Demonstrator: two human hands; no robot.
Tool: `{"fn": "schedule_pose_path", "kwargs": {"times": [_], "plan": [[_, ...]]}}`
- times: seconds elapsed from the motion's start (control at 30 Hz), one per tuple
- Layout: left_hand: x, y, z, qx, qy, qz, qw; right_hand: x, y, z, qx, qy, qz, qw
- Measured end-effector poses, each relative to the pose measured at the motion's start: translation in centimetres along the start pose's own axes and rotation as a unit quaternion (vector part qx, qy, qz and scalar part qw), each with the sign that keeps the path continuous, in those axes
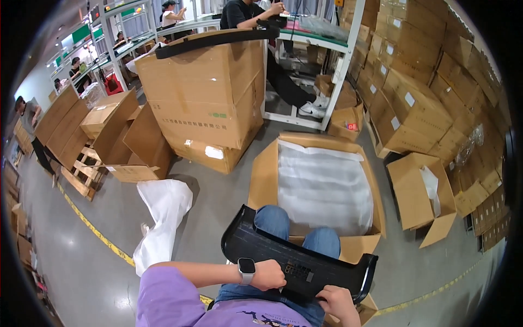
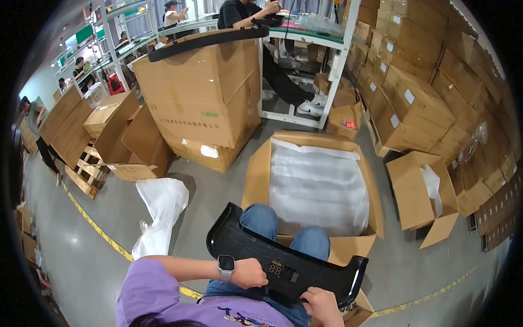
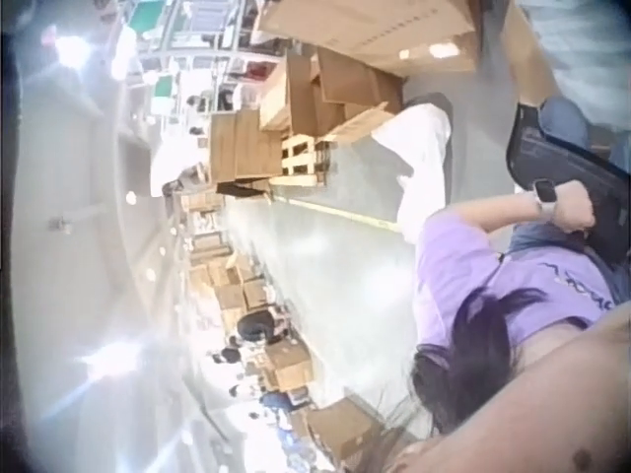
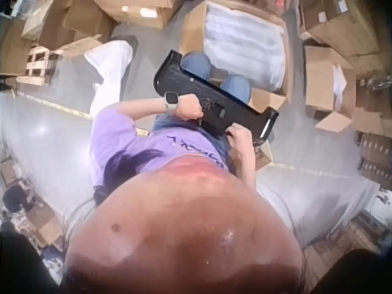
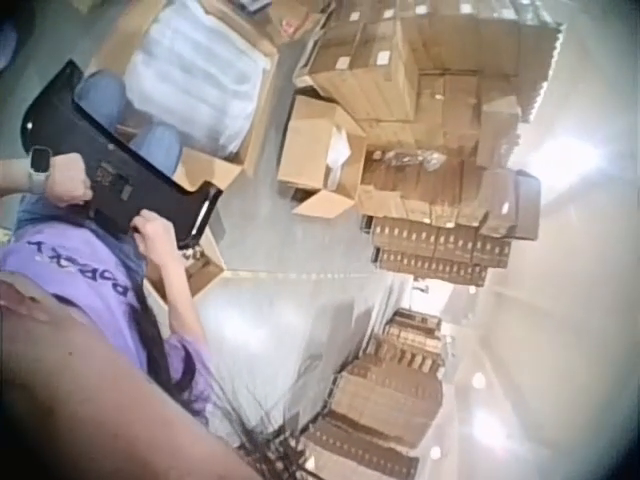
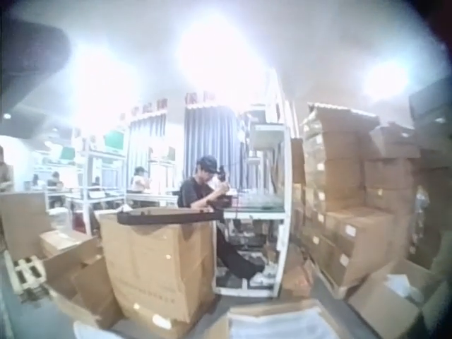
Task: Unpack plastic treadmill console covers from a box and apply adhesive labels to them.
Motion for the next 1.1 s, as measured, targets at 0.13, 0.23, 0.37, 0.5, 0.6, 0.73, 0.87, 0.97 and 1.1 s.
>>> {"fn": "schedule_pose_path", "kwargs": {"times": [0.13, 0.23, 0.37, 0.5, 0.6, 0.73, 0.87, 0.97, 1.1], "plan": [[2.4, 1.0, 7.3, -0.161, 0.047, 0.061, 0.984, 2.8, -2.1, 8.1, -0.260, 0.067, 0.018, 0.963], [4.3, 4.1, 13.8, -0.206, 0.063, 0.117, 0.969, 3.6, -1.5, 11.8, -0.499, 0.210, -0.067, 0.838], [6.8, 9.5, 25.3, -0.278, -0.079, 0.194, 0.937, 0.3, -1.7, 11.3, -0.509, 0.022, -0.145, 0.848], [12.8, 14.2, 37.2, -0.294, -0.431, 0.354, 0.776, -5.3, -2.8, 2.5, -0.386, 0.000, -0.196, 0.902], [18.1, 17.9, 46.4, -0.240, -0.533, 0.488, 0.649, -6.6, -3.1, -3.3, -0.385, 0.022, -0.179, 0.905], [25.0, 22.5, 52.9, -0.200, -0.594, 0.490, 0.606, -5.5, -3.3, -3.3, -0.306, -0.108, -0.375, 0.868], [29.9, 24.1, 54.4, -0.227, -0.552, 0.500, 0.628, -7.0, -3.8, -3.9, -0.301, -0.124, -0.393, 0.860], [32.4, 23.8, 54.0, -0.199, -0.459, 0.572, 0.650, -8.3, -3.8, -4.8, -0.321, -0.144, -0.381, 0.855], [34.1, 25.5, 53.6, -0.235, -0.397, 0.595, 0.658, -8.2, -5.2, -3.9, -0.300, -0.144, -0.394, 0.857]]}}
Point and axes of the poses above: each hand's wrist, its own y-axis away from the middle knuckle, its own z-axis out of the back of the hand, x = y × z, the point moved 3 cm from there along -y, towards the middle knuckle, and after that the axes turned 3 degrees about -y, right-handed, at the moved point
